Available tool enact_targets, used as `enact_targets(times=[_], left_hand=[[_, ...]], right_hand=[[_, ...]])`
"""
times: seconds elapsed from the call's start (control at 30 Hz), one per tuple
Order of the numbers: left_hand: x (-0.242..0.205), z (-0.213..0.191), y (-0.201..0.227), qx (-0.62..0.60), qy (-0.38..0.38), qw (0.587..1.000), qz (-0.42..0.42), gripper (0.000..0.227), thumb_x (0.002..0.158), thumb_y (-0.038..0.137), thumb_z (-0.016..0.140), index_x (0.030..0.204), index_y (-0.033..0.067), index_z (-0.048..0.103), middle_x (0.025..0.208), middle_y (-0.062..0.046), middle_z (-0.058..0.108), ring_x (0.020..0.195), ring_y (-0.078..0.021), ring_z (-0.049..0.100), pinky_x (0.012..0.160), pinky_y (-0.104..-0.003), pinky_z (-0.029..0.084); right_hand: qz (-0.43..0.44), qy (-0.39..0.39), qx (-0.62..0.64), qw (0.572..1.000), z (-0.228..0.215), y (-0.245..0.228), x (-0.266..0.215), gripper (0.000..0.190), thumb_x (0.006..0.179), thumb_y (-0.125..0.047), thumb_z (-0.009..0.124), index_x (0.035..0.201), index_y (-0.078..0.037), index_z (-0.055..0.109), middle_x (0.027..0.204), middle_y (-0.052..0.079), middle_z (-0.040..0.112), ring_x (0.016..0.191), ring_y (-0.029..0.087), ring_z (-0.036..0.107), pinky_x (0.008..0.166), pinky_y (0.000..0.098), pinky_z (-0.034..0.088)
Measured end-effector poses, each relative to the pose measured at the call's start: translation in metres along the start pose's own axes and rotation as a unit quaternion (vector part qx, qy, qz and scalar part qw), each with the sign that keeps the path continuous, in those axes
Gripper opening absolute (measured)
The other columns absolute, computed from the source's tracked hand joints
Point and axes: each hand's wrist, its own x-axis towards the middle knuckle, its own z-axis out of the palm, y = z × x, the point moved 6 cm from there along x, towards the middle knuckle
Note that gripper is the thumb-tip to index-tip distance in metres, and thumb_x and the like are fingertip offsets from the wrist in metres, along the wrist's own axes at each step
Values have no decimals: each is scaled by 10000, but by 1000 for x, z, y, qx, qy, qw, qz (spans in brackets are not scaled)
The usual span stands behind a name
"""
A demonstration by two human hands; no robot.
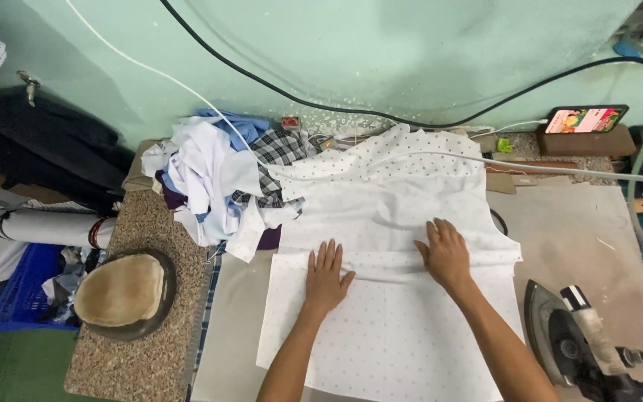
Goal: The person irons a white fabric piece with small dots on a work table. They use a steam iron in their right hand and a black rectangular object in their left hand to press the fabric while ironing. The person repeatedly smooths and repositions the fabric on the table.
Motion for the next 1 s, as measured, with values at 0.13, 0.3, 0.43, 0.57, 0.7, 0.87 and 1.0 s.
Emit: enact_targets(times=[0.13,0.3,0.43,0.57,0.7,0.87,1.0], left_hand=[[3,-1,0,1,-51,998,-24,747,1073,565,212,1637,82,131,1716,-158,23,1583,-315,-6,1260,-534,-79],[2,16,-9,281,281,917,42,819,1028,690,220,1624,134,130,1727,-83,45,1603,-255,2,1303,-470,-36],[4,20,-10,274,267,923,40,839,1019,709,237,1623,134,142,1726,-85,60,1603,-265,13,1306,-474,-26],[5,22,-12,271,262,925,45,839,1018,706,239,1623,133,143,1728,-93,54,1601,-268,20,1301,-476,-18],[10,20,-10,0,18,1000,13,806,1017,648,220,1479,26,443,1570,-215,367,1494,-423,218,1244,-557,-79],[9,22,-10,-17,38,999,17,890,1003,697,168,1459,-11,457,1604,-213,310,1527,-384,153,1254,-536,-89],[10,22,-11,-5,67,997,23,849,1015,674,210,1426,-5,510,1581,-187,367,1510,-384,204,1261,-540,-54]], right_hand=[[-61,3,22,998,12,-50,84,535,1057,-454,467,1453,-101,536,1492,147,527,1453,306,441,1149,449,403],[-62,83,63,993,81,-39,162,551,1009,-433,478,1454,-111,521,1633,93,394,1512,326,331,1136,534,342],[-103,144,120,977,79,-34,170,174,969,-288,658,1044,-201,788,1172,-55,755,1337,284,581,1059,434,402],[-225,39,65,971,56,-76,109,160,809,-12,647,820,-170,670,807,41,712,861,332,703,751,465,522],[-184,-487,169,837,-19,-111,39,481,924,-527,674,1257,-181,708,1248,5,731,1114,235,682,915,356,512],[-107,-56,41,992,63,-34,126,290,763,-83,614,1035,-183,607,977,29,680,898,311,650,644,450,493],[-51,-225,20,973,56,-22,163,1005,806,-39,648,1627,-85,69,1623,125,302,1487,340,314,1192,529,308]])
